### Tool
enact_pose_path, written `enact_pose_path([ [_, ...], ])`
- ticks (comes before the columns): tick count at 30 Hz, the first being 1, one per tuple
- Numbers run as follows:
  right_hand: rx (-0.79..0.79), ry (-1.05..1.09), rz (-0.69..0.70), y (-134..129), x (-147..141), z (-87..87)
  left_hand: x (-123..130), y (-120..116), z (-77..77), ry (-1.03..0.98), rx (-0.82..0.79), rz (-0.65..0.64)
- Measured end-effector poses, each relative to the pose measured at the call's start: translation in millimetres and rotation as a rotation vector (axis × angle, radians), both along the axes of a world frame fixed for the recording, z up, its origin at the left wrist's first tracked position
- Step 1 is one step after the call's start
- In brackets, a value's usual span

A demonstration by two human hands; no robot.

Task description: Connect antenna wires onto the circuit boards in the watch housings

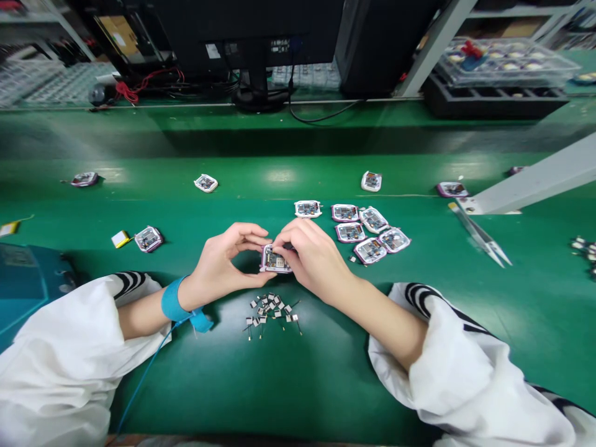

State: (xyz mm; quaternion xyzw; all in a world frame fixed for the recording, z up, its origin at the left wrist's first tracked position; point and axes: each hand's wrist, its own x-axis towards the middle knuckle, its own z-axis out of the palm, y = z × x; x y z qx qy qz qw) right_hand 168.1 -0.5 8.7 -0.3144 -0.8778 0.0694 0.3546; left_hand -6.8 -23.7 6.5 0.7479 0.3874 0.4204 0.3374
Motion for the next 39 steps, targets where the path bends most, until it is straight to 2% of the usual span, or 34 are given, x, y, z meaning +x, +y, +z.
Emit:
enact_pose_path([
  [6, -0.013, -0.053, 0.001, -0.9, 4.3, 0.5, 0.0, -2.4, -3.9, -0.008, -0.027, -0.008],
  [11, 0.143, -0.218, 0.042, -0.3, 8.8, -1.8, 1.8, -1.1, -10.0, -0.004, -0.107, -0.009],
  [15, 0.209, -0.303, 0.048, 2.5, 8.4, 2.4, 3.0, 0.7, -9.9, -0.005, -0.119, -0.027],
  [21, 0.319, -0.538, 0.147, 7.6, -0.7, 31.2, -0.6, 2.0, -2.4, -0.027, -0.103, -0.043],
  [27, 0.379, -0.666, 0.342, 19.7, -23.4, 69.7, -16.0, 1.2, 12.9, -0.051, -0.104, 0.051],
  [30, 0.315, -0.615, 0.362, 48.9, -40.9, 80.9, -45.4, 15.2, 25.4, -0.002, -0.082, 0.190],
  [31, 0.262, -0.586, 0.330, 63.2, -50.4, 81.9, -60.5, 23.8, 29.2, 0.026, -0.075, 0.269],
  [32, 0.119, -0.548, 0.251, 78.4, -62.4, 81.2, -77.7, 33.8, 32.2, 0.057, -0.066, 0.368],
  [33, 0.051, -0.535, 0.201, 93.6, -76.8, 78.8, -96.1, 44.6, 34.1, 0.095, -0.064, 0.476],
  [36, -0.057, -0.584, 0.151, 130.8, -129.4, 62.2, -147.5, 76.7, 30.0, 0.238, -0.117, 0.774],
  [39, -0.165, -0.679, 0.106, 148.4, -179.8, 38.9, -178.8, 99.3, 14.6, 0.370, -0.221, 0.926],
])
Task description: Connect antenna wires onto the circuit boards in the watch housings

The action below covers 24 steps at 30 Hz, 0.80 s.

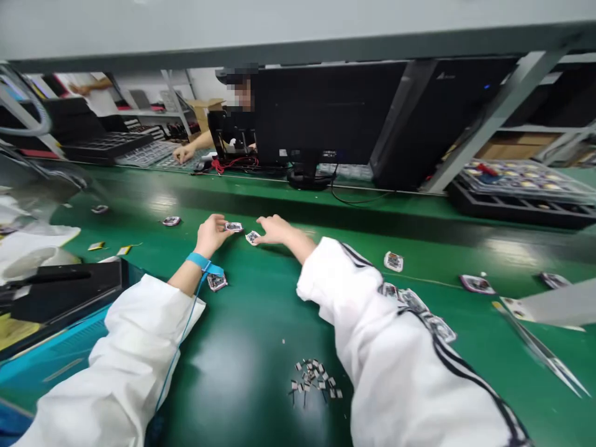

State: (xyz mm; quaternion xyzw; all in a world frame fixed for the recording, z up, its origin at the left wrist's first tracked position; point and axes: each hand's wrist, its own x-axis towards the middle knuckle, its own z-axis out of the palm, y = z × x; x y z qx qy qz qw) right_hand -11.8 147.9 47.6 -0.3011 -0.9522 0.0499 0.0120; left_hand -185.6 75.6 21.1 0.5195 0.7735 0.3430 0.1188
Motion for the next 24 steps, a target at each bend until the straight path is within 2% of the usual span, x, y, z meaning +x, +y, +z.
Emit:
enact_pose_path([
  [2, -0.045, -0.061, -0.041, 2.2, -24.0, -12.2, -8.9, 6.9, -8.5, 0.052, -0.064, 0.038],
  [4, -0.081, -0.116, -0.083, -0.3, -36.9, -17.9, -10.0, 7.1, -9.6, 0.108, -0.102, 0.036],
  [6, -0.107, -0.159, -0.128, -5.1, -36.6, -16.4, -2.9, 0.9, -2.3, 0.166, -0.111, -0.001],
  [8, -0.125, -0.181, -0.169, -11.5, -21.9, -9.3, 14.2, -11.6, 9.8, 0.217, -0.088, -0.093],
  [10, -0.143, -0.180, -0.192, -22.3, 6.4, -0.2, 41.1, -30.6, 21.2, 0.234, -0.066, -0.302],
  [12, -0.161, -0.145, -0.174, -41.1, 44.5, 7.6, 73.7, -55.1, 27.3, 0.215, -0.087, -0.652],
  [14, -0.180, -0.112, -0.147, -68.4, 85.5, 10.8, 106.2, -80.1, 26.1, 0.199, -0.117, -1.023],
  [17, -0.222, -0.092, -0.159, -111.9, 137.6, 2.7, 143.9, -103.7, 13.4, 0.194, -0.111, -1.434],
  [18, -0.228, -0.081, -0.176, -123.3, 150.3, -3.0, 152.4, -106.3, 8.2, 0.200, -0.102, -1.516],
  [20, -0.231, -0.044, -0.212, -138.5, 168.4, -16.2, 163.5, -105.6, -0.6, 0.228, -0.086, -1.593],
  [24, -0.213, 0.082, -0.276, -144.8, 186.4, -37.1, 170.5, -98.7, -6.7, 0.332, -0.053, -1.597],
])
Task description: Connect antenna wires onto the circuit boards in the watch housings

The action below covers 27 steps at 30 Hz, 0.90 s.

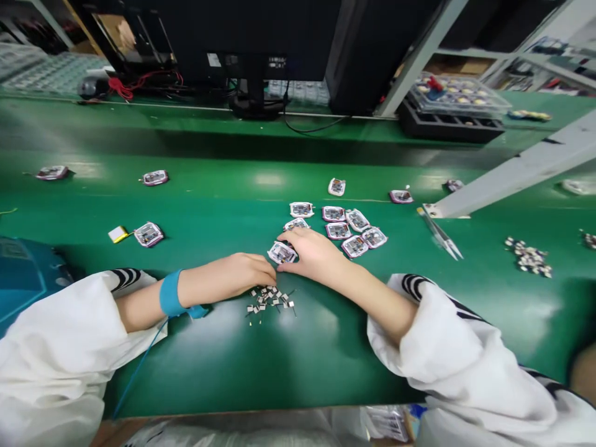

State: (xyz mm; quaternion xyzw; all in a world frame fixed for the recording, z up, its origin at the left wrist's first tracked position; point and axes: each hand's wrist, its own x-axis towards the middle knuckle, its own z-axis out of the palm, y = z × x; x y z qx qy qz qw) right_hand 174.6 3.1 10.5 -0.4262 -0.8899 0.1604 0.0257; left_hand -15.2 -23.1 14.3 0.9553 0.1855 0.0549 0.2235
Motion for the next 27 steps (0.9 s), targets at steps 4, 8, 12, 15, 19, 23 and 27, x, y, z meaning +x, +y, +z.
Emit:
enact_pose_path([
  [4, 0.036, 0.150, -0.011, 0.0, 12.1, -8.8, -0.3, -0.2, 2.2, 0.045, 0.064, -0.021],
  [8, 0.065, 0.254, 0.041, -1.7, 17.5, -13.1, -1.1, -0.1, 0.9, 0.044, 0.086, 0.028],
  [12, 0.093, 0.275, 0.065, 0.3, 14.0, -14.3, -1.5, 1.7, -5.7, -0.021, 0.088, 0.133],
  [15, 0.088, 0.279, 0.033, 1.8, 12.8, -13.9, -2.4, 2.3, -11.2, -0.099, 0.077, 0.249],
  [19, 0.044, 0.320, -0.002, 2.6, 17.3, -14.3, -4.3, 3.6, -13.7, -0.192, 0.053, 0.401],
  [23, 0.018, 0.355, 0.000, 7.5, 17.5, -15.3, -4.9, 6.9, -10.1, -0.269, 0.013, 0.457],
  [27, 0.006, 0.371, 0.037, 13.2, 13.1, -15.1, -2.6, 11.1, -8.5, -0.268, 0.058, 0.470],
])
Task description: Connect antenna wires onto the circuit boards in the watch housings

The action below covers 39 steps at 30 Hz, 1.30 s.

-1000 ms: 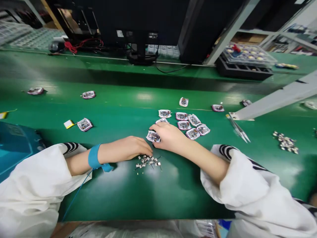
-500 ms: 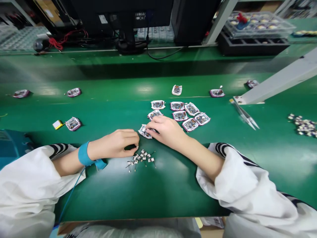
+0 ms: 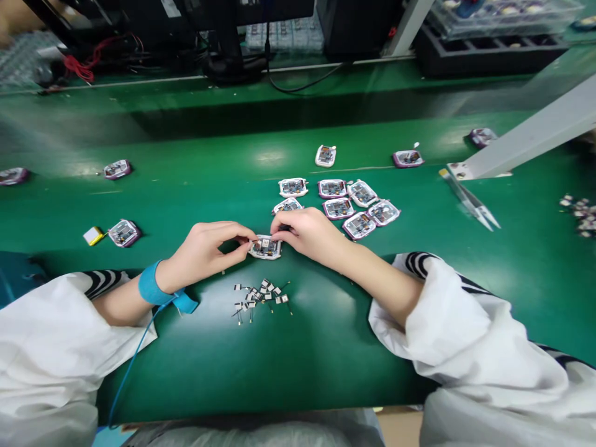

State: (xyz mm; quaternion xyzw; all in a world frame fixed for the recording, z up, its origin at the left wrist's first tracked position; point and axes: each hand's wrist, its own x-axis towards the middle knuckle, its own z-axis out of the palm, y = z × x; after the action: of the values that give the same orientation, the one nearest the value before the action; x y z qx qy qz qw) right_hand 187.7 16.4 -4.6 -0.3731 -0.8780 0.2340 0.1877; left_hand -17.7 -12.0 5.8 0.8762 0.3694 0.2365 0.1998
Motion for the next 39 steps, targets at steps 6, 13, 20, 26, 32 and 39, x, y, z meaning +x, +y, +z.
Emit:
enact_pose_path([
  [6, 0.049, -0.029, -0.058, -16.3, 9.3, -1.8, 4.3, 0.9, -6.9, 0.078, 0.090, -0.018],
  [13, 0.015, 0.000, -0.112, -27.1, 11.2, -11.6, 11.6, -4.7, -6.2, 0.170, 0.222, -0.103],
  [20, -0.003, -0.027, -0.144, -24.5, 10.8, -10.2, 21.4, -6.3, -4.2, 0.296, 0.302, -0.089],
  [26, -0.003, 0.028, -0.117, -24.3, 11.3, -10.2, 23.3, -6.0, -5.3, 0.321, 0.330, -0.047],
  [32, -0.036, 0.004, -0.143, -24.4, 10.2, -9.8, 24.3, -6.6, -2.2, 0.363, 0.355, -0.063],
  [39, -0.056, 0.010, -0.135, -24.4, 10.9, -10.3, 25.9, -10.5, -4.7, 0.320, 0.329, -0.004],
])
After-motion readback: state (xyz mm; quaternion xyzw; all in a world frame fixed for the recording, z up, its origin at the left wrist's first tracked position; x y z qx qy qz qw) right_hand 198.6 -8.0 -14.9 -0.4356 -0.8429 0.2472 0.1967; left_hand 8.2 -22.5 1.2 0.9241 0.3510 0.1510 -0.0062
